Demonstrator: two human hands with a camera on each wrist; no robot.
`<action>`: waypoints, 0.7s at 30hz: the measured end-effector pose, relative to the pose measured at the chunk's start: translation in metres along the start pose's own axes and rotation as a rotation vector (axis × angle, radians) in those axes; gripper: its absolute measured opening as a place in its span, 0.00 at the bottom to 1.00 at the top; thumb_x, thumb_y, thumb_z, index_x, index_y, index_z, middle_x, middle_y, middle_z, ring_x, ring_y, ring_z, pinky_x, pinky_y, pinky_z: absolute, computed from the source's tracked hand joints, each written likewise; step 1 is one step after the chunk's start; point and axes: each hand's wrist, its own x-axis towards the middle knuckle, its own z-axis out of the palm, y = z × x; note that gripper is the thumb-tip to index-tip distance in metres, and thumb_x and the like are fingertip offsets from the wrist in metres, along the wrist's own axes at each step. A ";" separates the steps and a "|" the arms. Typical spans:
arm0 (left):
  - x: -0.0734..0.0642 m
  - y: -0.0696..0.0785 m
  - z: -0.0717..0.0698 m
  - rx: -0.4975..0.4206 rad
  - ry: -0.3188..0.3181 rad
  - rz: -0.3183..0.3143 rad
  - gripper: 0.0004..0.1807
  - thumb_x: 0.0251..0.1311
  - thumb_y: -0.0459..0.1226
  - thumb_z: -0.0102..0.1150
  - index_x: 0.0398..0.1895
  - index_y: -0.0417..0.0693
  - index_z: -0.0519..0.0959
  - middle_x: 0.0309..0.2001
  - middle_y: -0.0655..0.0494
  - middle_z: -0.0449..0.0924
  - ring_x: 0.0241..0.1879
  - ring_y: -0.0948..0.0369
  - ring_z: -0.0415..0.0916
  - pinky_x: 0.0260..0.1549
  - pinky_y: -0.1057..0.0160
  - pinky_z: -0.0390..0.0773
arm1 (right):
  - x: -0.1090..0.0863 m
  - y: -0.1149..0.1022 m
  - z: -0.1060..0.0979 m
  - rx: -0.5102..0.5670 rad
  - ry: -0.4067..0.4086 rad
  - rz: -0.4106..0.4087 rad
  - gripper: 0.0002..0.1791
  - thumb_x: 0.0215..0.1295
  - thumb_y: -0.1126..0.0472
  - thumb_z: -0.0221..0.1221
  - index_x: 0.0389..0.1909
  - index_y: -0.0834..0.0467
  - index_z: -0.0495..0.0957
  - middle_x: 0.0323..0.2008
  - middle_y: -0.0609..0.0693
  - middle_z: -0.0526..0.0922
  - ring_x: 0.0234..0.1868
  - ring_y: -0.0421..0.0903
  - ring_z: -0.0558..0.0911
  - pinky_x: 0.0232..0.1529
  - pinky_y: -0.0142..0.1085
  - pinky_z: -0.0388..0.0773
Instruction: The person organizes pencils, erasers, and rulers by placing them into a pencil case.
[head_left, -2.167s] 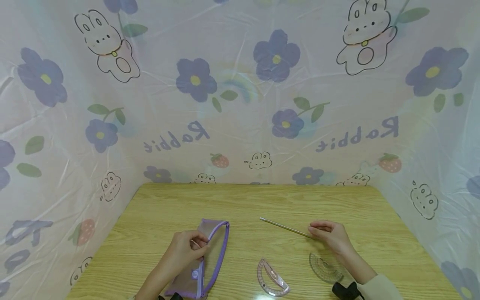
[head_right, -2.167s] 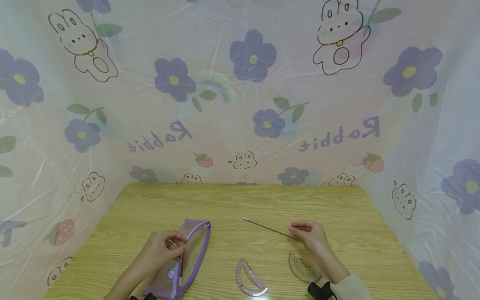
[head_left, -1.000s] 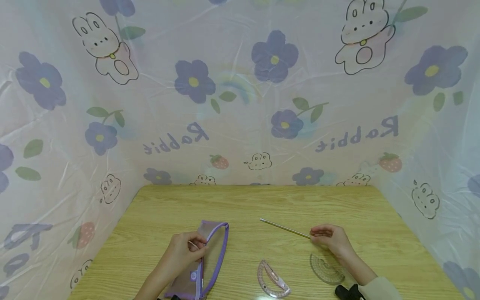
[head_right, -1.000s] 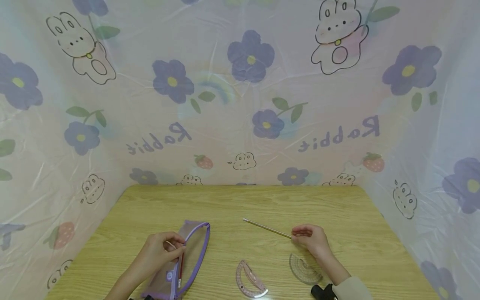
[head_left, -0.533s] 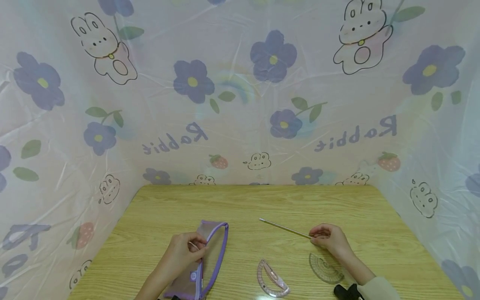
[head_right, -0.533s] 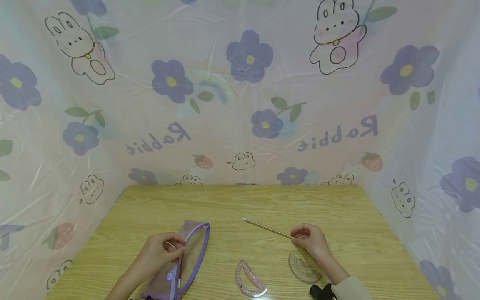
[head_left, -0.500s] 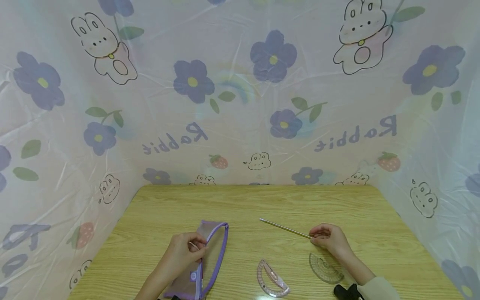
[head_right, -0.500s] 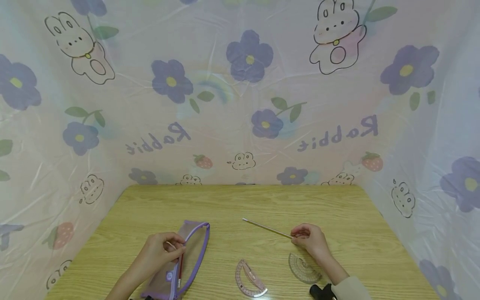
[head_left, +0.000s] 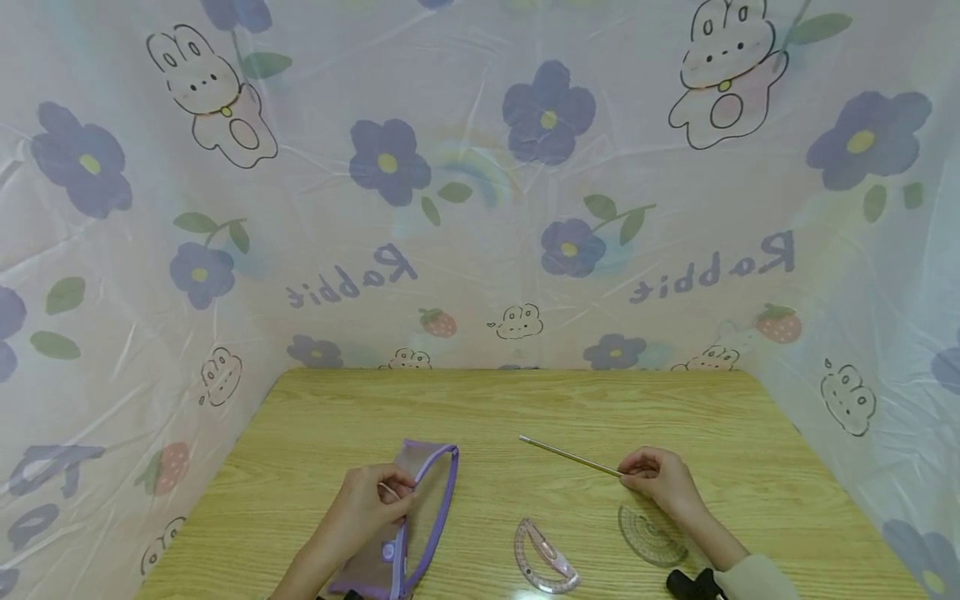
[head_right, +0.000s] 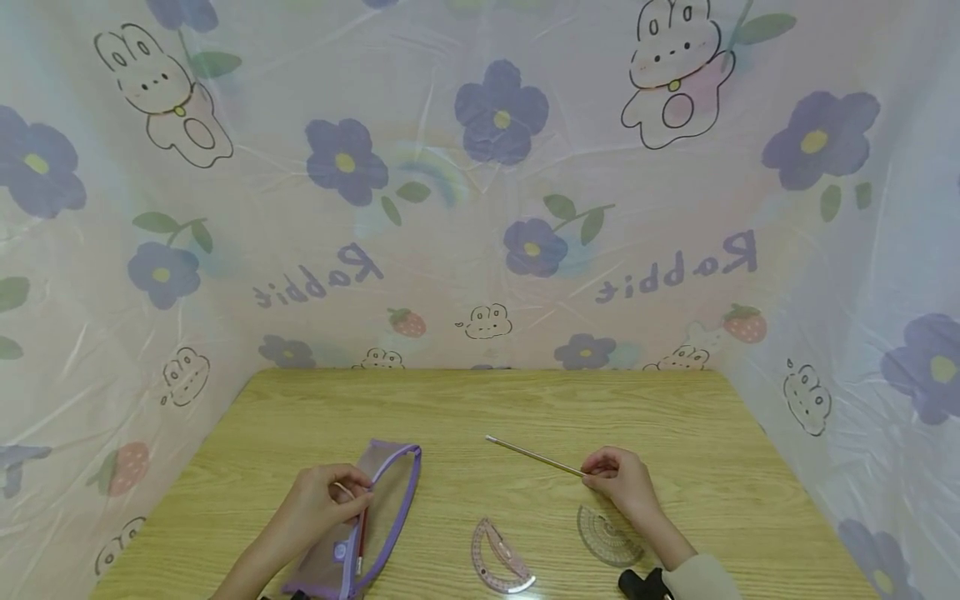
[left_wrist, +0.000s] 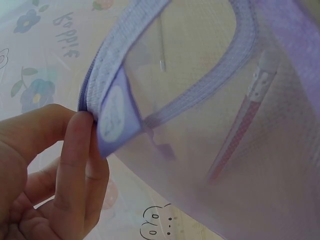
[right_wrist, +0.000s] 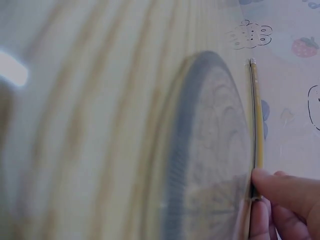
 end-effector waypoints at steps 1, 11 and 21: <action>0.000 0.000 0.000 -0.002 -0.001 0.000 0.04 0.58 0.27 0.68 0.36 0.34 0.82 0.29 0.50 0.82 0.23 0.67 0.80 0.24 0.69 0.83 | 0.000 0.000 0.000 -0.012 0.001 -0.003 0.10 0.53 0.76 0.69 0.36 0.69 0.82 0.33 0.59 0.85 0.32 0.45 0.83 0.33 0.32 0.84; 0.000 0.001 0.000 -0.016 -0.001 -0.005 0.04 0.58 0.26 0.67 0.36 0.33 0.82 0.28 0.53 0.81 0.22 0.67 0.79 0.22 0.70 0.83 | 0.000 -0.004 0.003 -0.128 0.053 -0.017 0.08 0.54 0.76 0.70 0.35 0.67 0.84 0.31 0.54 0.85 0.29 0.42 0.81 0.29 0.30 0.82; -0.001 0.002 0.000 -0.022 -0.004 -0.024 0.04 0.59 0.26 0.67 0.36 0.33 0.82 0.28 0.55 0.81 0.22 0.66 0.80 0.22 0.70 0.83 | 0.000 -0.004 0.003 -0.130 0.080 -0.031 0.08 0.54 0.76 0.69 0.36 0.68 0.84 0.31 0.55 0.86 0.30 0.41 0.82 0.30 0.30 0.82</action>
